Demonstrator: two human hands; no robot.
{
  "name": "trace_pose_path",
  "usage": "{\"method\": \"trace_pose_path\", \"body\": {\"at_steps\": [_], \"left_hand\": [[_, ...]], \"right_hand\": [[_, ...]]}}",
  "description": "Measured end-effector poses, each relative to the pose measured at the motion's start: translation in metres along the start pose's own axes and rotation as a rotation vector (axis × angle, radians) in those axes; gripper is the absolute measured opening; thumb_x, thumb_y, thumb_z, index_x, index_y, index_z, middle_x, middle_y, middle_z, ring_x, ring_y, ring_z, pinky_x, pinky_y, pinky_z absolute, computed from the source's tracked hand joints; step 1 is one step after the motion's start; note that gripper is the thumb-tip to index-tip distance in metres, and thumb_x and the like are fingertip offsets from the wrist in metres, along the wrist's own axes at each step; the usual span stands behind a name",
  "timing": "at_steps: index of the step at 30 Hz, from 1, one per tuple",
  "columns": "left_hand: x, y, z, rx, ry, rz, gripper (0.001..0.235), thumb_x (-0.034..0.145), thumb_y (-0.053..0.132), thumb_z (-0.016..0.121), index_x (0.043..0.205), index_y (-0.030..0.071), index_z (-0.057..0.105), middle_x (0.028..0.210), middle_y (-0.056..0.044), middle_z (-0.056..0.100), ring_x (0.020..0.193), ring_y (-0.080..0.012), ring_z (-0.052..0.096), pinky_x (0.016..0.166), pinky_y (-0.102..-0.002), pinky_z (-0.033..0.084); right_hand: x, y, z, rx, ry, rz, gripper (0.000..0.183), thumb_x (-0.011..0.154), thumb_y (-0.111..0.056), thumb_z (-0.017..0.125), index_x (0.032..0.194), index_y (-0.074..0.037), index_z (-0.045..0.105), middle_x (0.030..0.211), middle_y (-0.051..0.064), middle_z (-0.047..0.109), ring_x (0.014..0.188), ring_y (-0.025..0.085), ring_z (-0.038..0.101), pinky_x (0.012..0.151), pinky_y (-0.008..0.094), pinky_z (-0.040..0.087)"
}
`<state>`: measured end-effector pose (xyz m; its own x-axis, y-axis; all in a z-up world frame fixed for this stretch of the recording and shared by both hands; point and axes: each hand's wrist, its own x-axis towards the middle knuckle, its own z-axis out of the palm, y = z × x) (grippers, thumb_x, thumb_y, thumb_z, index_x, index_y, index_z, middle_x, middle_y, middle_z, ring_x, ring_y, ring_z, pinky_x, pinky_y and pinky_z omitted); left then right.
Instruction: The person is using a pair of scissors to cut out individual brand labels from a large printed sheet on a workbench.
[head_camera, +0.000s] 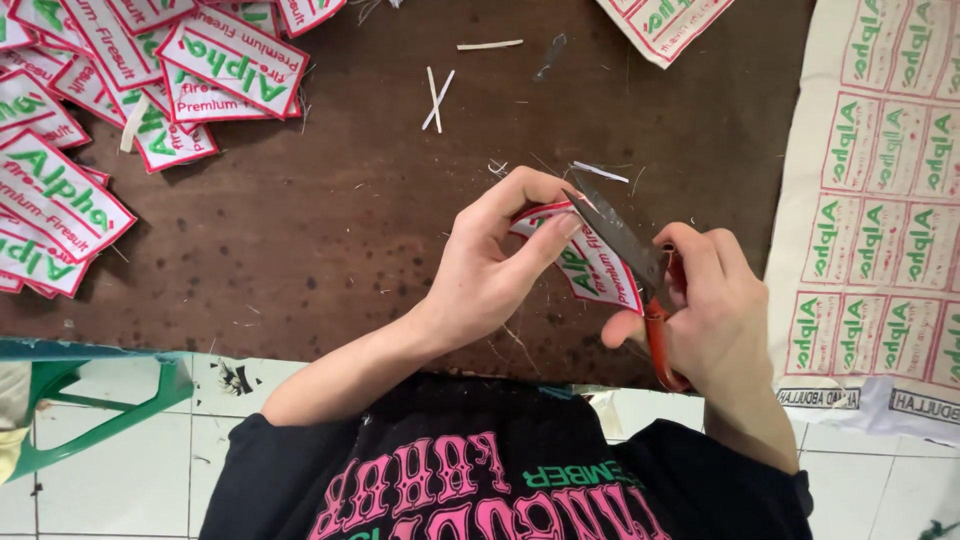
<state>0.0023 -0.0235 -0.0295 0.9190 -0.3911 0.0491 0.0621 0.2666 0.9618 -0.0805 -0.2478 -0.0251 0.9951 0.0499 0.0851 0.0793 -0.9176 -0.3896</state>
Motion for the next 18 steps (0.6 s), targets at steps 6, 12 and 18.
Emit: {"method": "trace_pose_path", "body": {"at_steps": [6,12,18], "left_hand": [[-0.006,0.0,0.001,0.092,-0.036,-0.012,0.013,0.105,0.017,0.056,0.111,0.007,0.061,0.093,0.001,0.061,0.079,-0.0076,0.055,0.07,-0.023,0.048],[-0.007,0.002,0.001,0.018,-0.015,-0.022,0.015,0.105,0.019,0.058,0.11,0.005,0.061,0.1,-0.002,0.064,0.085,-0.0083,0.06,0.074,-0.023,0.053],[-0.006,-0.002,0.001,0.005,-0.014,-0.001,0.015,0.105,0.021,0.058,0.106,0.007,0.061,0.094,0.001,0.062,0.079,-0.0063,0.055,0.07,-0.022,0.048]], "right_hand": [[0.005,-0.009,-0.001,0.013,-0.036,-0.016,0.112,0.054,-0.083,0.059,0.132,-0.003,0.057,0.103,0.01,0.051,0.071,0.023,0.057,0.056,0.043,0.047],[0.009,-0.014,0.001,0.064,-0.033,-0.051,0.102,0.061,-0.082,0.052,0.123,-0.001,0.058,0.094,0.009,0.047,0.069,0.02,0.049,0.058,0.037,0.042],[0.004,0.007,0.018,0.129,0.011,-0.085,0.076,0.078,-0.069,0.066,0.112,-0.001,0.061,0.087,0.008,0.054,0.068,0.02,0.047,0.061,0.034,0.039]]}}
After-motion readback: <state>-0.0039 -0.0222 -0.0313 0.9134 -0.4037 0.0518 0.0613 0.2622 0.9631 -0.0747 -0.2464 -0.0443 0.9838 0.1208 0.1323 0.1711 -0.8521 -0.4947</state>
